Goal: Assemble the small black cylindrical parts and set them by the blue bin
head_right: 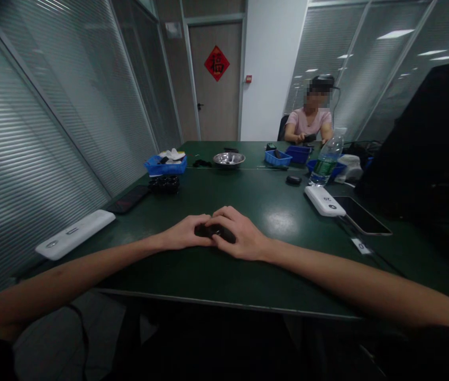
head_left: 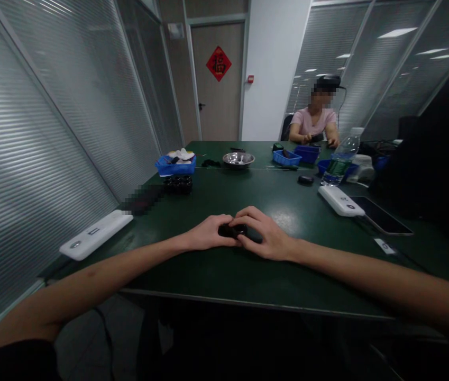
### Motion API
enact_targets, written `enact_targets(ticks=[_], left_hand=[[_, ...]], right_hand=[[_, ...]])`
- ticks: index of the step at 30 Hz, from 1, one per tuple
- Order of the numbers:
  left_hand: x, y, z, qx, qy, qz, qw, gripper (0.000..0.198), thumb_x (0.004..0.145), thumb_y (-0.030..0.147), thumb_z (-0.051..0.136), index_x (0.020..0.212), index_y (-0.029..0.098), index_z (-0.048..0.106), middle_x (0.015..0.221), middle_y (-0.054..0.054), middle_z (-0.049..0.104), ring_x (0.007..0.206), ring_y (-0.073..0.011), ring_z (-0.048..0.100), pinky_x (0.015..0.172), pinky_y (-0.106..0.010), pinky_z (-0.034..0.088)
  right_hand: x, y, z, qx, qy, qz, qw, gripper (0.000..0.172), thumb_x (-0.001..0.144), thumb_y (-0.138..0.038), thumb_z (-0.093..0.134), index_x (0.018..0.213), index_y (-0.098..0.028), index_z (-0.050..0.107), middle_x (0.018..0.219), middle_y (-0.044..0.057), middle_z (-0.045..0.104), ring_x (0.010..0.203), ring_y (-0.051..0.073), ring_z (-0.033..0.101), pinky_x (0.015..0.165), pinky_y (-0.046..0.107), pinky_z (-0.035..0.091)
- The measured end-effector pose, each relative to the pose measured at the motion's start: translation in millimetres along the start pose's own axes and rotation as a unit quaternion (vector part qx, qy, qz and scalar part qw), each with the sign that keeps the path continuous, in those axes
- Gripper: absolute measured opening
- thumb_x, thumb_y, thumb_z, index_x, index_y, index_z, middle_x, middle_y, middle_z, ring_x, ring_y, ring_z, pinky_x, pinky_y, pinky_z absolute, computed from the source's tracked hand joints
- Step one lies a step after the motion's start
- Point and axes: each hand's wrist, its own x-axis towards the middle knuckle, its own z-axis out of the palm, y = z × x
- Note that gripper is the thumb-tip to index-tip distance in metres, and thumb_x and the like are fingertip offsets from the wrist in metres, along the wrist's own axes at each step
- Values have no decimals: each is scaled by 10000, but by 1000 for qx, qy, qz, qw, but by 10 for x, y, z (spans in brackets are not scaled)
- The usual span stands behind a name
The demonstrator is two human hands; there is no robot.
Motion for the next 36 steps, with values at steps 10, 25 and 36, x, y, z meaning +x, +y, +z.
enact_targets(ticks=[10,25,36], left_hand=[[5,15,0,0,5,8,1000,413,849,528,759,1042,172,679,1019,-37,667,943,-212,602,811,-316,438],[-34,-10,1,3,8,-2,1000,455,857,515,751,1153,177,681,1103,-53,689,996,-231,625,855,-331,461],[-52,-8,-2,2,8,-6,1000,452,857,492,748,1169,172,682,1118,-65,692,1009,-237,629,857,-331,462]], right_hand=[[-3,-11,8,-6,4,10,1000,293,988,-293,621,1271,-220,603,1161,110,584,1064,260,593,898,442,560],[-8,-14,31,-47,-12,15,999,354,982,-316,628,1318,-223,569,1201,121,585,1092,276,586,934,473,558],[-31,-25,39,-57,-14,29,998,380,997,-362,621,1351,-236,565,1228,118,588,1091,274,590,915,472,572]])
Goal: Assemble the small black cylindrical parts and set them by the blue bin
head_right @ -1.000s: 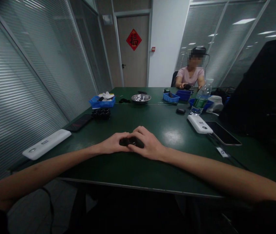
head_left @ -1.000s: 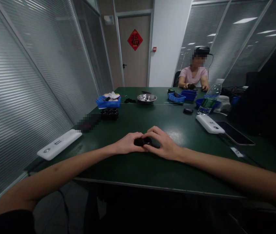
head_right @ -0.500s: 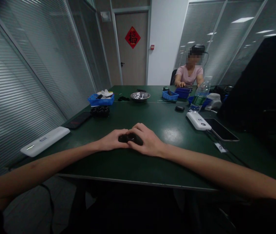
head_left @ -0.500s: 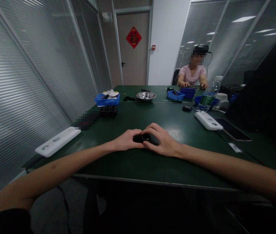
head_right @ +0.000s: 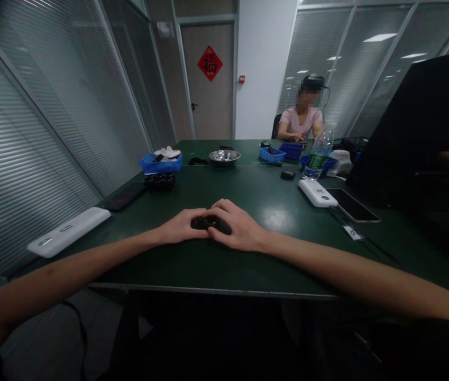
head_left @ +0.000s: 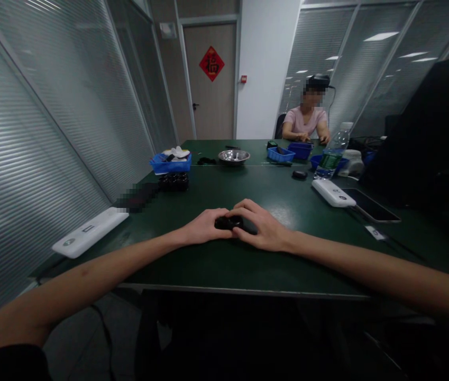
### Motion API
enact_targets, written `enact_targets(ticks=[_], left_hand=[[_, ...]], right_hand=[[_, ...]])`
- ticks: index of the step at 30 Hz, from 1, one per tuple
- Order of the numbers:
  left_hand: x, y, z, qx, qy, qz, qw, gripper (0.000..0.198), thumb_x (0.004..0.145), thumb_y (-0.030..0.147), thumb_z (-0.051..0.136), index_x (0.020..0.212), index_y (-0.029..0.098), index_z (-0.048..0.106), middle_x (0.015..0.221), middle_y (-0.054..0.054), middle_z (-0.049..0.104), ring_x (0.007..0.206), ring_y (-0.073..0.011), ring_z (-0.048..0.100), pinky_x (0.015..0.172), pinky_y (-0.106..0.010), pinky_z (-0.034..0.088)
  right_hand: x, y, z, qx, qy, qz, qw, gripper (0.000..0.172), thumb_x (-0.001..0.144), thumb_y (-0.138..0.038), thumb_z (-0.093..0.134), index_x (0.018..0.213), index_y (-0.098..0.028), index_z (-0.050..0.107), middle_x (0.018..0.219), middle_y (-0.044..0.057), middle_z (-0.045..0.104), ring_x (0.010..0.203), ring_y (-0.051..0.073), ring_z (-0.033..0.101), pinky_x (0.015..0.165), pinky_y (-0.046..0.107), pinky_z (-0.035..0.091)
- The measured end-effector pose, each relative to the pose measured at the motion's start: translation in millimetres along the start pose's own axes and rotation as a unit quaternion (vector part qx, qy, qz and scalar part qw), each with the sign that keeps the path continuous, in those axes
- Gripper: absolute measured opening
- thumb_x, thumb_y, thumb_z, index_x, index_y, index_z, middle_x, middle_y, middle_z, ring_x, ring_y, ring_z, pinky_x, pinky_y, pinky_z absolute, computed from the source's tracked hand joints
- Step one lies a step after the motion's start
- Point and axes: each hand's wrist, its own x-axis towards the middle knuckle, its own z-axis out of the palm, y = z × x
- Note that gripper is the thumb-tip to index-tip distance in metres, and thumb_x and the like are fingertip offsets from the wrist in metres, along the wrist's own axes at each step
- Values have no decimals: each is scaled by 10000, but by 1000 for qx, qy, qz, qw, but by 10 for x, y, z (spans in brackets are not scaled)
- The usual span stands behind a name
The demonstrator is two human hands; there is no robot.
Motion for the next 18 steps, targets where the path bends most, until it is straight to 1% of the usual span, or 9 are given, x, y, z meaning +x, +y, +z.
enact_targets(ticks=[3,6,11,15,18], left_hand=[[3,-14,-3,-1,-2,-1,1000,494,860,512,746,1214,176,676,1147,-73,693,1014,-239,630,865,-338,469],[2,-2,-1,3,-1,5,1000,505,851,529,751,1210,181,680,1120,-64,696,997,-235,628,848,-332,466],[-7,22,9,1,7,21,1000,466,851,526,752,1152,174,693,1111,-57,696,1000,-230,629,845,-324,455],[-12,16,6,-1,5,26,1000,515,850,543,750,1212,183,680,1118,-60,697,1011,-237,631,847,-325,455],[-13,19,3,6,7,22,1000,492,846,551,750,1164,179,692,1088,-57,697,995,-236,630,836,-325,451]], right_hand=[[-3,4,6,-13,10,9,1000,377,985,-407,641,1309,-226,578,1205,117,596,1070,275,591,903,474,568],[-6,3,9,-17,17,22,999,353,977,-419,654,1263,-217,602,1176,111,599,1048,270,601,893,461,567],[-12,-21,-4,1,3,-7,1000,352,1009,-329,583,1345,-228,566,1245,123,590,1123,274,595,948,468,557],[-8,-24,-5,-14,8,14,1000,347,1007,-388,615,1317,-234,591,1222,116,588,1094,274,601,927,468,562],[-4,-23,-1,-10,11,20,1000,324,1014,-393,608,1300,-240,603,1182,107,588,1057,262,605,896,450,568]])
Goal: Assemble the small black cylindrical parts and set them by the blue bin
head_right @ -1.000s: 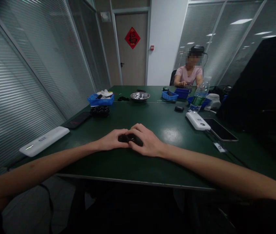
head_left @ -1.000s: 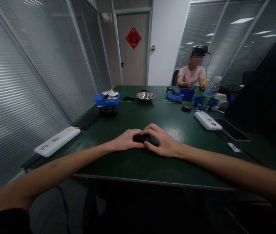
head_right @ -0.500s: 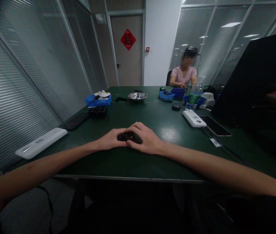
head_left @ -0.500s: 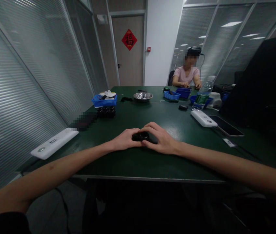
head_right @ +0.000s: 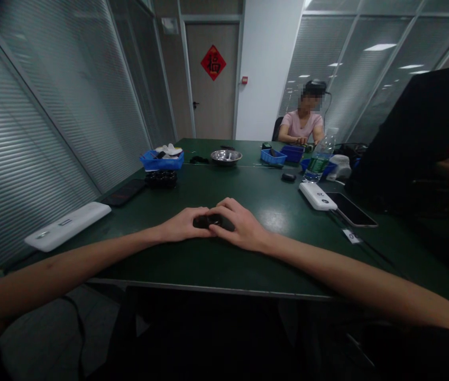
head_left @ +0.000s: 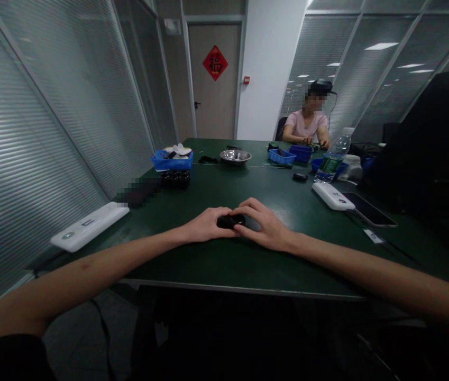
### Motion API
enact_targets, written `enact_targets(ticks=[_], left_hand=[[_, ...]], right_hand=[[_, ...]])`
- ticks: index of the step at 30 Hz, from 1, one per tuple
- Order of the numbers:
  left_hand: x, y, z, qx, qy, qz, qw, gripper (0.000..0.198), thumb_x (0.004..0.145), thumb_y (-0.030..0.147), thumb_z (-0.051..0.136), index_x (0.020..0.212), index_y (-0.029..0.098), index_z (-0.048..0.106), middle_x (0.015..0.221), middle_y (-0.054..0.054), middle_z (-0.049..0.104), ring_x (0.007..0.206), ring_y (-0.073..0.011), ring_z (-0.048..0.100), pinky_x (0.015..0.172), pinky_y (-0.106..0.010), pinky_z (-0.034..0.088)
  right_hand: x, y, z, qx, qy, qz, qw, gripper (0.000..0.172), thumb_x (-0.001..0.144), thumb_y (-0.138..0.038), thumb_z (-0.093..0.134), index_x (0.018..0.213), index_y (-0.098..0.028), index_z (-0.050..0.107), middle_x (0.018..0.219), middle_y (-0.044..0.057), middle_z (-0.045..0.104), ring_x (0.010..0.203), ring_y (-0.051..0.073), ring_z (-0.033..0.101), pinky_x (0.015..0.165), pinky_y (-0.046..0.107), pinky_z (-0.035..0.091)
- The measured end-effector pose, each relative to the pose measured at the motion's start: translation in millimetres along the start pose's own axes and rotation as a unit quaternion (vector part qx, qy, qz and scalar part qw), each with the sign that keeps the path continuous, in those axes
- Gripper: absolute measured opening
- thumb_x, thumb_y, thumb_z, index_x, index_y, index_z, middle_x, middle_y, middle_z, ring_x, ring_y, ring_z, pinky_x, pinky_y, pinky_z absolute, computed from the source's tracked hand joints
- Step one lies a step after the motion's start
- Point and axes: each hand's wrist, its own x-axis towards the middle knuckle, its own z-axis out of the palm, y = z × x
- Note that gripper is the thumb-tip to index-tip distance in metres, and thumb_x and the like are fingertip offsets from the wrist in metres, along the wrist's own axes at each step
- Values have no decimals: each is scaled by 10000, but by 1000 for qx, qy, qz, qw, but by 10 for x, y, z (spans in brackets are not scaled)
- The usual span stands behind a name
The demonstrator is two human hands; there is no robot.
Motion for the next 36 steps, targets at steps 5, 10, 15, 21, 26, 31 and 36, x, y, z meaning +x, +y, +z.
enact_targets(ticks=[5,10,15,21,26,31,36], left_hand=[[3,-6,8,2,3,5,1000,457,857,533,743,1145,182,690,1081,-49,699,984,-227,630,846,-328,448],[-2,-15,6,-5,0,7,1000,494,854,548,744,1174,177,682,1086,-56,694,983,-230,628,829,-324,450],[-14,39,-6,-4,2,1,1000,456,847,554,746,1102,180,690,1048,-47,688,971,-229,622,815,-321,445],[-22,27,-5,-4,0,-4,1000,473,847,557,743,1131,183,685,1064,-52,687,981,-235,627,834,-331,460],[-25,9,-7,-4,-1,2,1000,474,849,562,744,1133,186,688,1074,-49,689,987,-232,627,832,-323,451],[-21,-10,0,-4,4,13,1000,471,851,547,747,1146,184,686,1038,-39,685,954,-218,625,817,-320,442],[-17,-27,5,-1,3,3,1000,489,840,575,747,1128,185,690,1043,-47,686,963,-230,627,824,-327,448]], right_hand=[[-7,3,-2,15,-16,-21,1000,334,1025,-324,572,1344,-224,576,1224,114,576,1095,253,598,939,442,557],[-7,12,0,-2,-3,-4,1000,370,1000,-403,631,1326,-237,574,1212,106,588,1078,262,604,918,460,569],[-1,1,3,6,-3,-5,1000,326,1008,-386,615,1291,-225,591,1172,104,591,1029,251,614,875,433,576],[6,0,1,11,-6,-23,1000,341,1012,-347,583,1334,-239,572,1225,115,592,1092,275,606,928,478,570],[6,8,5,2,10,-1,1000,360,985,-417,649,1292,-238,590,1154,100,600,1025,262,611,884,452,574],[-1,6,4,15,-3,-20,1000,332,992,-332,616,1303,-223,574,1191,112,596,1062,263,608,911,454,569],[0,-4,-6,-1,0,-7,1000,368,982,-417,649,1295,-234,582,1184,108,603,1064,272,609,915,470,570]])
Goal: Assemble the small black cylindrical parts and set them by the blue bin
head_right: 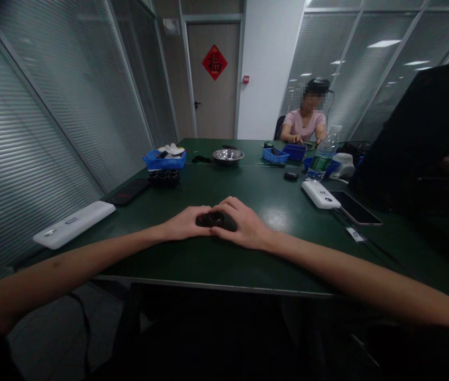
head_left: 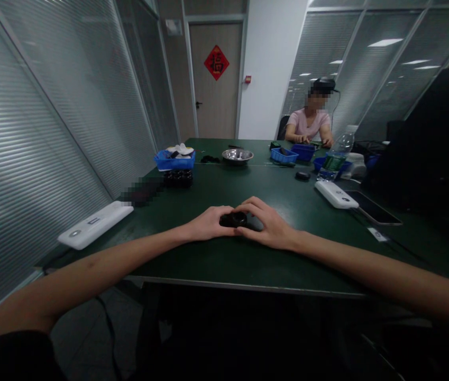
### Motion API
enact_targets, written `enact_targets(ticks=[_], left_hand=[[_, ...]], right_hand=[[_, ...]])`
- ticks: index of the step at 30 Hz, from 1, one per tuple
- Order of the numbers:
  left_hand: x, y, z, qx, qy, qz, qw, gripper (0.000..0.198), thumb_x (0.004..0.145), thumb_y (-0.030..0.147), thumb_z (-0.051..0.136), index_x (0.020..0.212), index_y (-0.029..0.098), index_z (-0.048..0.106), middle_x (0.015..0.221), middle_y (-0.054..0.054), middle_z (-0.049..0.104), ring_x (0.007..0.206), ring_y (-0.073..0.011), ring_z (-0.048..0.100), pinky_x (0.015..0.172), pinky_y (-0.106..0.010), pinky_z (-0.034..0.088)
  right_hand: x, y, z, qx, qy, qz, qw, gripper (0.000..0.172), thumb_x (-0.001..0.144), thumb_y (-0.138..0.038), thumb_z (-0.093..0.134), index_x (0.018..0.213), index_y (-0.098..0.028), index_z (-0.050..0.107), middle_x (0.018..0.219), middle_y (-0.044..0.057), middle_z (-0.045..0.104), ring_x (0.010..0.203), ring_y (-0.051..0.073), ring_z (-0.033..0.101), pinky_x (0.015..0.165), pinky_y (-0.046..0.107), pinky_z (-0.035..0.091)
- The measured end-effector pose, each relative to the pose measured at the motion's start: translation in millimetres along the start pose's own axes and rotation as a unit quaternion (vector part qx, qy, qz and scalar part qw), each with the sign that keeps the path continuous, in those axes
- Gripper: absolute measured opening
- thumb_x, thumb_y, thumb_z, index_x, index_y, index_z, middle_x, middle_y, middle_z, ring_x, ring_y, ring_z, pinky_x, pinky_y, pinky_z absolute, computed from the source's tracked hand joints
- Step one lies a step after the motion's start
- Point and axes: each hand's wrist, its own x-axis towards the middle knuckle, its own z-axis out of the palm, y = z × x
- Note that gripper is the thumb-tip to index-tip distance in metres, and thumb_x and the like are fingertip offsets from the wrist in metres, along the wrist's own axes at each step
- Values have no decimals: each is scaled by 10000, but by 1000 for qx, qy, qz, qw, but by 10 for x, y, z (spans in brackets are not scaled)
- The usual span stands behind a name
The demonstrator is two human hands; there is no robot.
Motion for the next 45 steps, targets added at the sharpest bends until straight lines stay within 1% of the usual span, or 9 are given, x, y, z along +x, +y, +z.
enact_targets(ticks=[2,8,14,19,25,31,37,43,45], left_hand=[[-2,8,-3,-3,-1,-1,1000,485,840,580,746,1118,186,692,1047,-49,687,970,-233,630,823,-327,452],[-7,22,-13,1,-3,6,1000,483,855,552,740,1172,191,683,1079,-54,689,983,-234,629,835,-327,451],[-10,35,-18,1,-4,-1,1000,483,852,558,744,1145,177,692,1068,-59,692,968,-233,629,823,-327,448],[-12,46,-18,2,0,8,1000,508,858,550,741,1205,183,686,1084,-59,697,984,-236,633,835,-331,448],[-9,17,-15,2,-4,3,1000,499,845,580,741,1137,178,690,1051,-50,693,960,-231,632,810,-319,449],[-12,29,-18,4,-4,6,1000,494,858,556,740,1176,183,678,1074,-47,694,974,-225,628,830,-317,444],[-14,18,-9,-9,-3,8,1000,500,858,523,755,1210,176,680,1103,-58,697,998,-231,633,837,-321,449],[-12,23,-13,-8,0,1,1000,509,851,517,762,1211,166,683,1117,-73,707,1004,-238,642,851,-334,461],[-10,19,-16,-6,-1,2,1000,516,852,521,760,1222,169,681,1130,-76,710,1012,-242,646,854,-337,465]], right_hand=[[0,1,2,-4,2,6,1000,366,983,-437,652,1282,-234,590,1161,104,606,1037,267,614,896,463,574],[-3,10,10,6,-19,-16,1000,340,1000,-332,594,1322,-226,568,1219,120,592,1094,274,597,927,468,564],[-4,14,14,6,2,0,1000,369,991,-386,632,1325,-242,569,1187,106,586,1055,267,601,903,468,571],[-4,-5,-2,16,-11,-16,1000,338,1005,-306,579,1330,-217,560,1216,118,588,1087,268,599,925,457,561],[-4,24,16,-9,-3,2,1000,393,978,-423,653,1313,-234,574,1185,111,598,1054,275,608,899,464,568],[-5,6,12,3,-15,-25,1000,349,987,-305,598,1323,-219,559,1227,125,593,1107,278,599,946,470,559],[3,-6,3,-1,-2,-1,1000,409,969,-366,650,1340,-226,554,1207,120,593,1072,281,605,918,476,569],[1,-3,4,21,-10,-24,999,378,987,-295,592,1355,-225,539,1230,122,599,1107,278,598,951,477,556],[3,-2,4,14,-8,-20,1000,387,983,-322,613,1351,-228,541,1235,121,601,1114,282,596,961,483,551]])
